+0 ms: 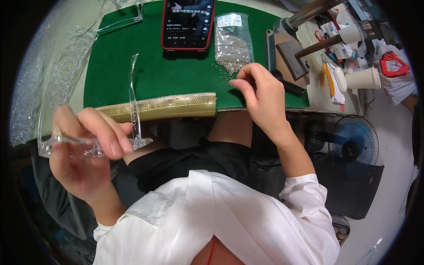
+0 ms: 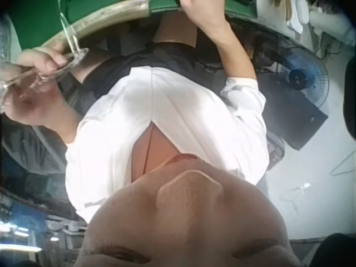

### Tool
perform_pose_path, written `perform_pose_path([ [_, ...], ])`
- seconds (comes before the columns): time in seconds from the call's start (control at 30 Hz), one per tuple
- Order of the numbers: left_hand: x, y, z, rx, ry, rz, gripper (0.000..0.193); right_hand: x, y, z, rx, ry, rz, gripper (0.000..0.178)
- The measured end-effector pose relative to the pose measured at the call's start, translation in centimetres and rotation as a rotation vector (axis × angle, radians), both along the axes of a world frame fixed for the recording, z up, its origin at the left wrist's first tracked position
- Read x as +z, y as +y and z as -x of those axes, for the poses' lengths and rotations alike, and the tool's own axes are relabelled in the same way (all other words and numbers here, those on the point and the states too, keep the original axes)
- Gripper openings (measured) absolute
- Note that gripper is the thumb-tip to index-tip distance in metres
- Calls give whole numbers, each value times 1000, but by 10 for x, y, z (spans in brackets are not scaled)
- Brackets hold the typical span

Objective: The person assembles clear eyeglass frames by hand, inserting small metal components into the frame arms and repeatedly checking the fit. The person handles multiple frames one at a time, placing completed units on the green mat.

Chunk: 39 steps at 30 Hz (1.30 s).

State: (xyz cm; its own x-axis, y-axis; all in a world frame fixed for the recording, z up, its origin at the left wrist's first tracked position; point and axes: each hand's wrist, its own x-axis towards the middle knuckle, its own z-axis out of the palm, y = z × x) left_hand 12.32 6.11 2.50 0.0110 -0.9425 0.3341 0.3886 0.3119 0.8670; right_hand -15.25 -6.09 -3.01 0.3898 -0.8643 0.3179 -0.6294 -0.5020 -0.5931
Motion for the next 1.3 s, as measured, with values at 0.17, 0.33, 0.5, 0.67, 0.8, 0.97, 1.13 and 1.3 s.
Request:
perform_pose_path([
  [0.17,7,1,4,51,-119,-27,31,2,4,11,62,5,28,9],
  [0.33,-3,0,28,156,-263,90,39,-3,6,10,15,-16,-15,9],
  [0.5,-18,-6,23,271,-506,285,42,-6,4,5,-11,47,71,8],
  [0.67,-31,-8,17,368,-599,358,39,-5,3,1,-15,86,88,9],
  [0.8,-30,-11,29,377,-473,312,34,-1,3,1,70,177,129,10],
  [0.97,-18,-31,31,197,-634,374,32,-2,3,10,132,238,141,9],
  [1.13,-12,-51,64,95,-661,405,37,16,-9,24,214,-266,-78,7],
  [1.3,-21,-62,105,-41,-622,365,26,88,1,25,443,-397,298,29],
])
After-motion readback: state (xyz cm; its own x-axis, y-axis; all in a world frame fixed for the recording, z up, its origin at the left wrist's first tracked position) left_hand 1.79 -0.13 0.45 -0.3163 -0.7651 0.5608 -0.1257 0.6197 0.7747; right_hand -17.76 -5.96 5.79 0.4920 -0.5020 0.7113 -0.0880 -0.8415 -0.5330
